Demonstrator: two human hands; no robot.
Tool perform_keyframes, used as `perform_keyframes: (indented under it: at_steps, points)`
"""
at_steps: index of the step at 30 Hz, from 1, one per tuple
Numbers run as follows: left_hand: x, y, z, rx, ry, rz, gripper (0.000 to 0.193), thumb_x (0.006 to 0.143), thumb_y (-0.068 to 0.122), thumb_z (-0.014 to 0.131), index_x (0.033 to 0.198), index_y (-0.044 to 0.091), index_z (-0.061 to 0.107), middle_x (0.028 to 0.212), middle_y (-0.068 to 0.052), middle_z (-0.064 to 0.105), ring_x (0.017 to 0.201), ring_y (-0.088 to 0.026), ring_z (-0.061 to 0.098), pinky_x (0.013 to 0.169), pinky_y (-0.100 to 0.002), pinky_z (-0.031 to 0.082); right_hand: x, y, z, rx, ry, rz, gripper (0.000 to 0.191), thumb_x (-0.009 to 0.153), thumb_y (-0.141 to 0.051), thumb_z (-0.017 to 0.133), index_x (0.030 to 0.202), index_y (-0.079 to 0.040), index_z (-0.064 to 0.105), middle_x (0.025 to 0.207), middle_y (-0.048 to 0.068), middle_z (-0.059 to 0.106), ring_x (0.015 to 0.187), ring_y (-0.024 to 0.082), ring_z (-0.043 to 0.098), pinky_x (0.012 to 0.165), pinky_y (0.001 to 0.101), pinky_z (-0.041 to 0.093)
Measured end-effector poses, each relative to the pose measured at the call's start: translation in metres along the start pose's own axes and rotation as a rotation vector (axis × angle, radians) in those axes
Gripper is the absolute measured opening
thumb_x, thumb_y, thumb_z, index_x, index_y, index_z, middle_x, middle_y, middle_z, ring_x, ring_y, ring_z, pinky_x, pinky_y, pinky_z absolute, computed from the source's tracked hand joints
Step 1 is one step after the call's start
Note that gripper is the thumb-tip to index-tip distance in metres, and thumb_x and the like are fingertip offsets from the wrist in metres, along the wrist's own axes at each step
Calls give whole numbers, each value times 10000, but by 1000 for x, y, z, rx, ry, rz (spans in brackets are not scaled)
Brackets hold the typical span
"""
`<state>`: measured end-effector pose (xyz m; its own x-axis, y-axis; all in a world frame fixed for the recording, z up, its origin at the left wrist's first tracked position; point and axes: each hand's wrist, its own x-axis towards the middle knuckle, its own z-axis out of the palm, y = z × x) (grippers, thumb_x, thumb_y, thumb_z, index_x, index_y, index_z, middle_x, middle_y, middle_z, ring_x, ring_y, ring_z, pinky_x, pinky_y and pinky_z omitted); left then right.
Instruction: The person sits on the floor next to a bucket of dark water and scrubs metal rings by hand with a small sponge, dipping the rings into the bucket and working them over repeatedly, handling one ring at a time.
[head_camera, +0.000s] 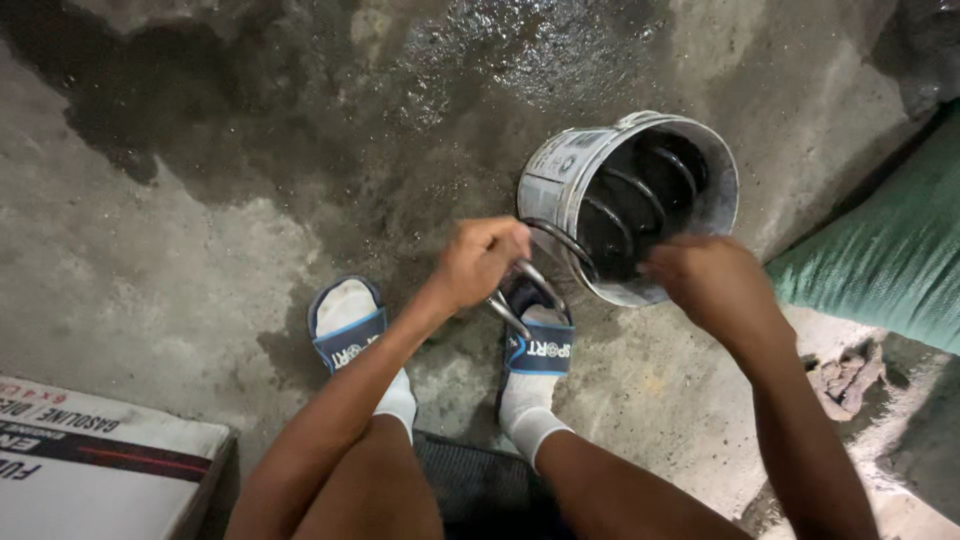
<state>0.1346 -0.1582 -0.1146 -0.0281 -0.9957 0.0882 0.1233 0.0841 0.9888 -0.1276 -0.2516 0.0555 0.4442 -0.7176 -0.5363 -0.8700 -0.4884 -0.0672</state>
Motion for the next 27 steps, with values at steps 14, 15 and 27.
perform_keyframes:
  at_steps: [14, 15, 27]
  points:
    - [13, 26, -9, -219, -287, -384, 609, 936, 336, 785, 561, 58, 394, 560, 65, 342, 560, -44, 310, 493, -290, 239, 39, 6, 33, -84, -456, -67, 339, 903, -471, 614, 963, -195, 801, 904, 151, 761, 873, 358, 734, 838, 497, 562]
    - [14, 29, -10, -49, -323, -349, 639, 882, 354, 824, 555, 37, 375, 550, 47, 310, 548, -58, 302, 483, -304, 233, 41, 6, 33, -110, -472, -99, 349, 916, -478, 591, 973, -202, 796, 908, 145, 763, 885, 349, 733, 849, 500, 552]
    - [10, 23, -12, -338, -120, -529, 397, 1055, 356, 579, 829, 56, 709, 738, 37, 646, 718, -47, 586, 673, -267, 461, 26, 1, 14, 56, -388, -175, 216, 866, -73, 641, 1031, -100, 779, 1040, 140, 764, 902, 320, 755, 817, 437, 589]
